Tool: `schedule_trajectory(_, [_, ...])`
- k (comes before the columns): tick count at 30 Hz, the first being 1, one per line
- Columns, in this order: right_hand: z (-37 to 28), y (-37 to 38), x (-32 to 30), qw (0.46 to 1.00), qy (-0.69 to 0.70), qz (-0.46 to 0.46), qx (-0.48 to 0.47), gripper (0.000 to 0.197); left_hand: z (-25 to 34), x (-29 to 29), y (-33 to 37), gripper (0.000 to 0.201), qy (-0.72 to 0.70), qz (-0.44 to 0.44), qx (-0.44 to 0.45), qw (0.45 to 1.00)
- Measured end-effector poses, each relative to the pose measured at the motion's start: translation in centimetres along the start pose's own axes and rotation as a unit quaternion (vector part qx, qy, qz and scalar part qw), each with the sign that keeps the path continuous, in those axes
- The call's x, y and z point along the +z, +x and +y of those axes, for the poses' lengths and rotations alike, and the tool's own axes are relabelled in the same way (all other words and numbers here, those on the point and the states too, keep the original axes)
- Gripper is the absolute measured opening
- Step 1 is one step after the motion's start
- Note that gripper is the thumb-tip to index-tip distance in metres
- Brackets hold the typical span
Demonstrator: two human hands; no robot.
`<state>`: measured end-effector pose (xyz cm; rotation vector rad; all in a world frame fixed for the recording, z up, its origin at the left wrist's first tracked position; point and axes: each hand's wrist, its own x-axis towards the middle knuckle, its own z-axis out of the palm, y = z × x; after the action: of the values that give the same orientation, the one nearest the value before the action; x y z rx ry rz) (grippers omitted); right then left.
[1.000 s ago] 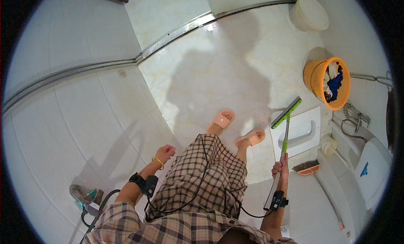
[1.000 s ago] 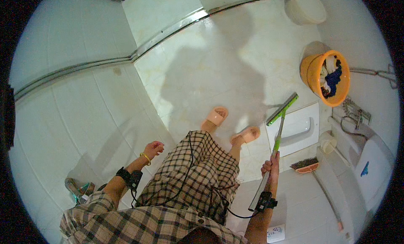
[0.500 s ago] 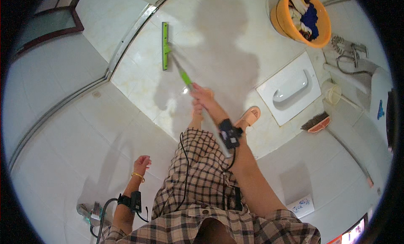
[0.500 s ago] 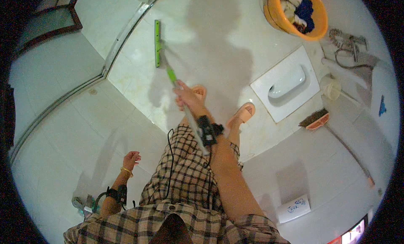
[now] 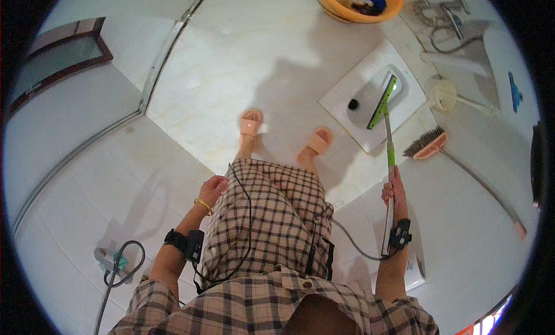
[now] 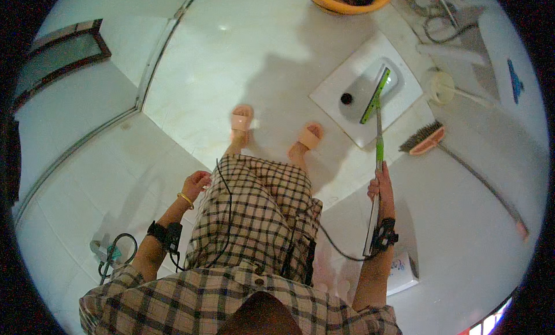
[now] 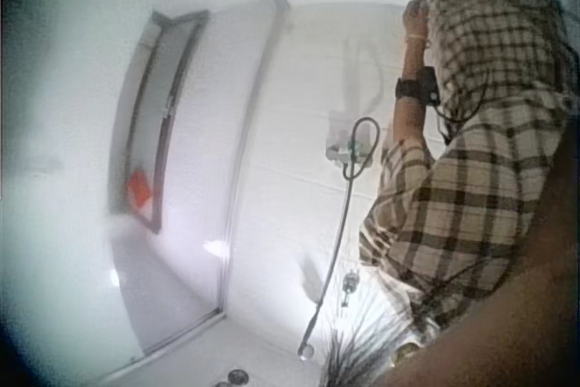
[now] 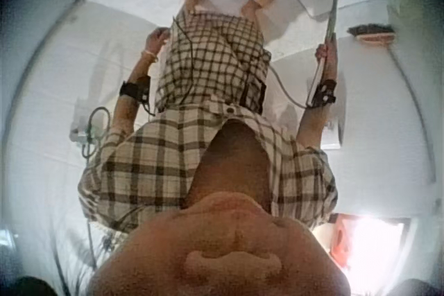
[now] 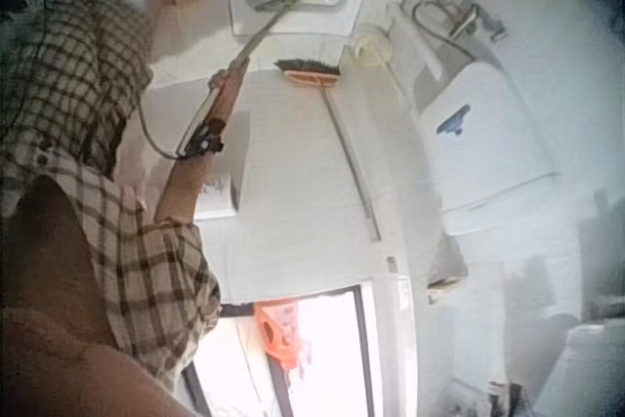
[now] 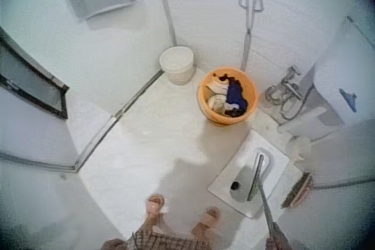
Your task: The person cleans a bathroom floor and fixtures, using a squeegee, a brush, and a hand sprayer to scrub a squat toilet and sweep water across the tiles. They then carry a bucket of laundry to a balcony area, handle clothes on a drying rack, and walk into an adjacent room.
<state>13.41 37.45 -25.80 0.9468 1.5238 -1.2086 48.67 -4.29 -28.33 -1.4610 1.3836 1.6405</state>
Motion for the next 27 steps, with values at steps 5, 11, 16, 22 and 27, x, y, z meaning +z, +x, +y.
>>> schedule_trajectory(5, [-0.9,-1.0,0.8,0.997,0.005,-0.045,0.07,0.056,1.1,0.7,-1.0,0.024,0.03,0.001,-0.064,0.998])
schedule_trajectory(11, [4.0,1.7,10.9,0.977,-0.119,-0.151,0.092,0.056,1.4,-0.3,-0.9,0.023,0.077,0.026,-0.09,0.993])
schedule_trajectory(16, [3.8,1.9,6.4,0.981,-0.022,-0.153,0.119,0.059,2.8,-1.2,-0.2,0.022,0.068,0.046,-0.066,0.994])
schedule_trajectory(22, [0.9,-1.3,-5.2,0.998,-0.003,0.035,0.06,0.058,2.2,0.0,0.4,0.022,0.088,0.03,-0.077,0.993])
schedule_trajectory(27, [1.6,-6.8,-6.8,0.993,0.0,0.114,0.014,0.058,2.1,0.3,2.1,0.022,0.116,0.022,-0.05,0.992])
